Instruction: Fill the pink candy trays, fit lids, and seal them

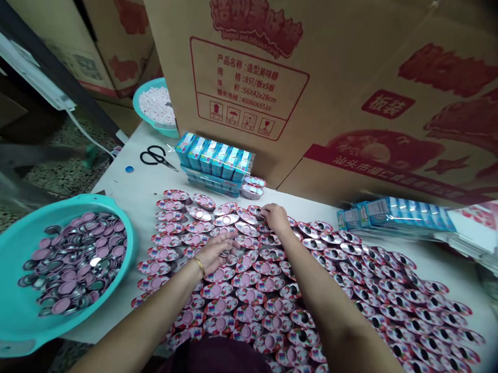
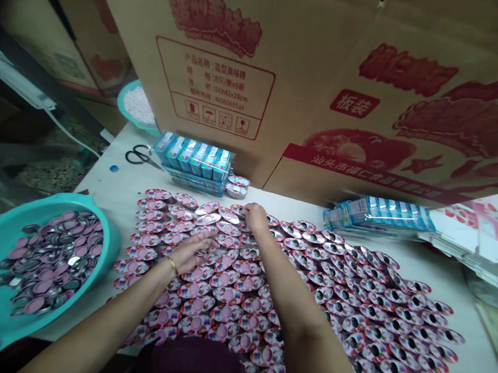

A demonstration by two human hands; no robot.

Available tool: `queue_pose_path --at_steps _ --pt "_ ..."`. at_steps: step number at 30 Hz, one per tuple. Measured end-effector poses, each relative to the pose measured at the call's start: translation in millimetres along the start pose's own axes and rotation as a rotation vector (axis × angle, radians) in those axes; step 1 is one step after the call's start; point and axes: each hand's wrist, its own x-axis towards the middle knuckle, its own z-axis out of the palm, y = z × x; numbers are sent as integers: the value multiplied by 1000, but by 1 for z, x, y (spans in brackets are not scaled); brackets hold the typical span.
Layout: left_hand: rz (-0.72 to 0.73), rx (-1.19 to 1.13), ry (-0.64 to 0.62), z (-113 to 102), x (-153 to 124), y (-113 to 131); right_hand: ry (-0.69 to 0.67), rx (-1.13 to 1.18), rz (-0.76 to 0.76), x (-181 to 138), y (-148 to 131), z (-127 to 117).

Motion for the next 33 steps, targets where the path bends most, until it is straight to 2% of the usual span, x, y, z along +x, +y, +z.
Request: queue_pose_path --at_steps 3,8,15,18,21,24,26,27,29,30,31,33 --pt "-1 -26 4 -3 -6 0 -58 -294 61 23 -3 -4" --pt "11 -55 -32 -7 -10 2 -200 -435 118 49 -15 0" --pt "18 -83 -36 -14 -3 7 -256 -442 151 58 -8 3" --pt "18 -120 -48 -10 1 10 -268 -367 233 59 1 5" --pt "26 -201 -49 -4 3 15 -284 -293 236 56 7 1" --pt "24 -263 -73 -3 6 18 -137 -198 151 38 1 -2" --pt "27 -260 -100 -4 8 17 -6 -39 -26 16 -11 2" --pt "29 -243 -114 -4 9 15 1 58 -152 3 -18 7" --pt "19 -188 -159 -3 11 9 -106 219 -385 -24 -34 18" --pt "6 -159 -191 -2 12 6 -169 269 -453 -37 -40 24" --pt "-10 -134 -223 1 12 2 -208 295 -480 -49 -45 29" --pt "-32 -106 -267 8 11 -7 -206 294 -437 -68 -48 36"
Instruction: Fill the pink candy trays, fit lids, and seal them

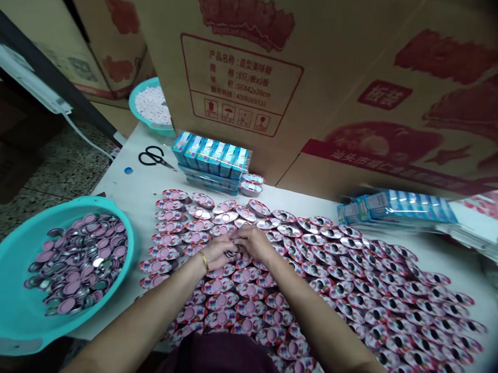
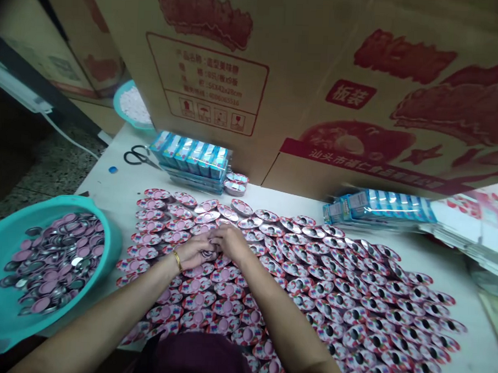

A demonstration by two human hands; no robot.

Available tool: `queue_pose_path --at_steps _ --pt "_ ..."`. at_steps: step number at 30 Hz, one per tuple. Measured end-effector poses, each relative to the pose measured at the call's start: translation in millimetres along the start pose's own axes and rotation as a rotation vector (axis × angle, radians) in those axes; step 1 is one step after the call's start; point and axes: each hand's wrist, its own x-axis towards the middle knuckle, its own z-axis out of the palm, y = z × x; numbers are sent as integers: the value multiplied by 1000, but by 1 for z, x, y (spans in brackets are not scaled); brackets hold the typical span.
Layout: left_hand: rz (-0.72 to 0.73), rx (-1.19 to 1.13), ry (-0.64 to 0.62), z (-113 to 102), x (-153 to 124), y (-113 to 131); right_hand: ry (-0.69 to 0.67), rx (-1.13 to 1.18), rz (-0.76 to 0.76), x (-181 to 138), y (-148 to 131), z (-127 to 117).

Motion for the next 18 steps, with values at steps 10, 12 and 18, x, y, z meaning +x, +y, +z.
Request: queue_pose_path --at_steps 10,12,18 --pt "-19 -16 178 4 -7 -13 245 -375 610 -17 55 -55" --pt "-16 -23 202 4 -9 -11 116 -503 694 -4 63 -62" --pt "-1 -99 167 10 -9 -4 -125 -643 795 26 67 -67"
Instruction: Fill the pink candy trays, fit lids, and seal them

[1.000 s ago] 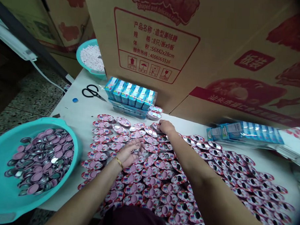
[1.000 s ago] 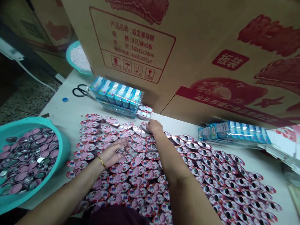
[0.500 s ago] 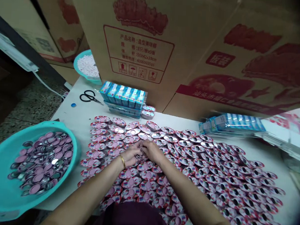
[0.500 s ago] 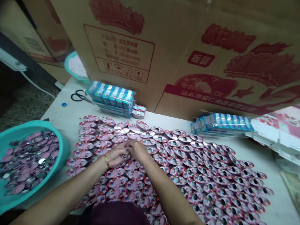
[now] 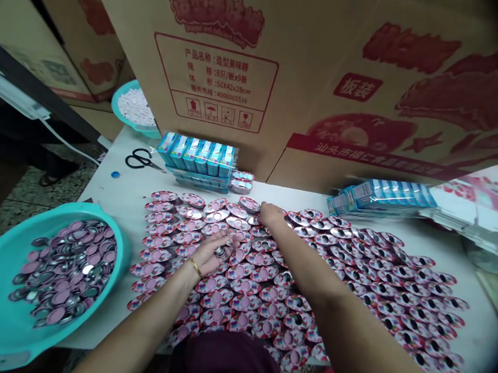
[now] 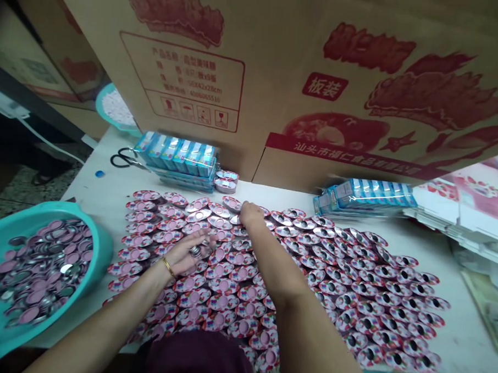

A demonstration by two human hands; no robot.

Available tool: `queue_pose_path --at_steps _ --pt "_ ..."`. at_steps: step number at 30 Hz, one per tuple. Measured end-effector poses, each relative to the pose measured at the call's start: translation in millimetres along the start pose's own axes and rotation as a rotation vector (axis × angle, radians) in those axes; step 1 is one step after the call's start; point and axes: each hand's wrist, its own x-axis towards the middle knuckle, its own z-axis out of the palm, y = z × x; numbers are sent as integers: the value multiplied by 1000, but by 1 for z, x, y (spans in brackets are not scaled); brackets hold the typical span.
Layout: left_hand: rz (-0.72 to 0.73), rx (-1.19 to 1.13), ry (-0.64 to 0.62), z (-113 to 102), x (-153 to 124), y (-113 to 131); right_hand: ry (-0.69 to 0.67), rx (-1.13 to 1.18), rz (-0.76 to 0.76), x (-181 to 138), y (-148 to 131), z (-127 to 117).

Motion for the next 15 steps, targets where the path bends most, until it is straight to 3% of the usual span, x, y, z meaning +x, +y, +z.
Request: queue_pose_path --at_steps 9,15 --pt "-27 131 77 3 -19 -7 -48 2 -114 21 -15 -19" --pt "6 133 246 -1 -23 -17 54 33 -135 -20 -4 -17"
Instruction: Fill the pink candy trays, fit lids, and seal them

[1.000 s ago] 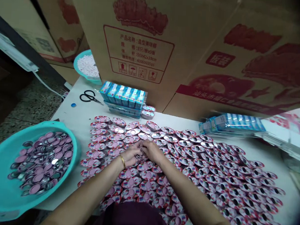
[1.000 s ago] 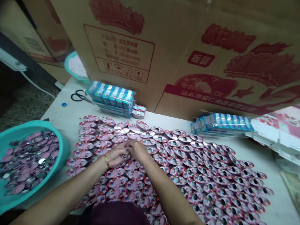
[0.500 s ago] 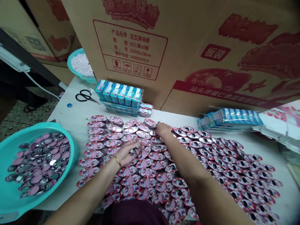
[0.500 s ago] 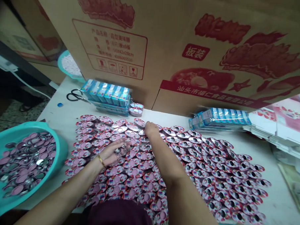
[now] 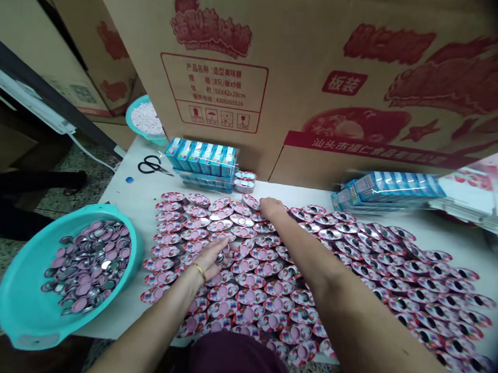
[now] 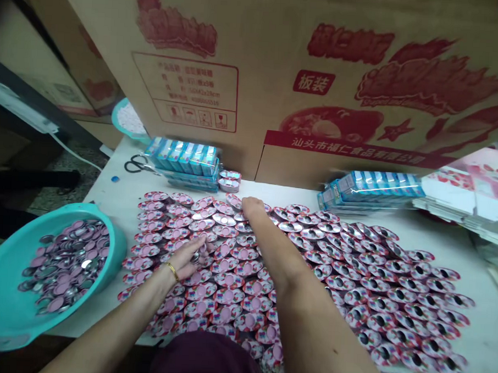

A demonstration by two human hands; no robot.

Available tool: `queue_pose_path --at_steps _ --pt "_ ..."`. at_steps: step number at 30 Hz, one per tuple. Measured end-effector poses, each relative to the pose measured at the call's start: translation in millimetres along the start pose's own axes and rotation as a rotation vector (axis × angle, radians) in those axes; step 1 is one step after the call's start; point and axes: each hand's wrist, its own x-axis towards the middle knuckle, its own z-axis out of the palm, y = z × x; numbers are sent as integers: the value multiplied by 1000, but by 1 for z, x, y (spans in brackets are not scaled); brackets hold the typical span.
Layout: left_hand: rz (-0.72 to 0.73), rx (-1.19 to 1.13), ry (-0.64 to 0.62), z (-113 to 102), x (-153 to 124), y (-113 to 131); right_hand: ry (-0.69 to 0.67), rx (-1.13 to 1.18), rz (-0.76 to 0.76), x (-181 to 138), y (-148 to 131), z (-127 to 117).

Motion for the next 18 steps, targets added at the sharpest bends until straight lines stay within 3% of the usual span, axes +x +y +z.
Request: queue_pose_path --at_steps 2,4,7,9,14,18 --pt "-2 19 -10 3 5 -5 102 82 -61 -28 -5 12" --pt "-4 22 -44 7 10 -12 178 271 -222 -56 -14 32" --pt "-5 22 -30 15 16 -22 69 580 -417 -88 -26 62" --pt "-12 31 2 21 18 -27 -4 709 -443 -100 -27 73" --pt "32 95 -51 31 20 -32 131 656 -498 -110 -20 64" --pt "-1 129 -61 31 17 -33 74 591 -676 -112 -20 55"
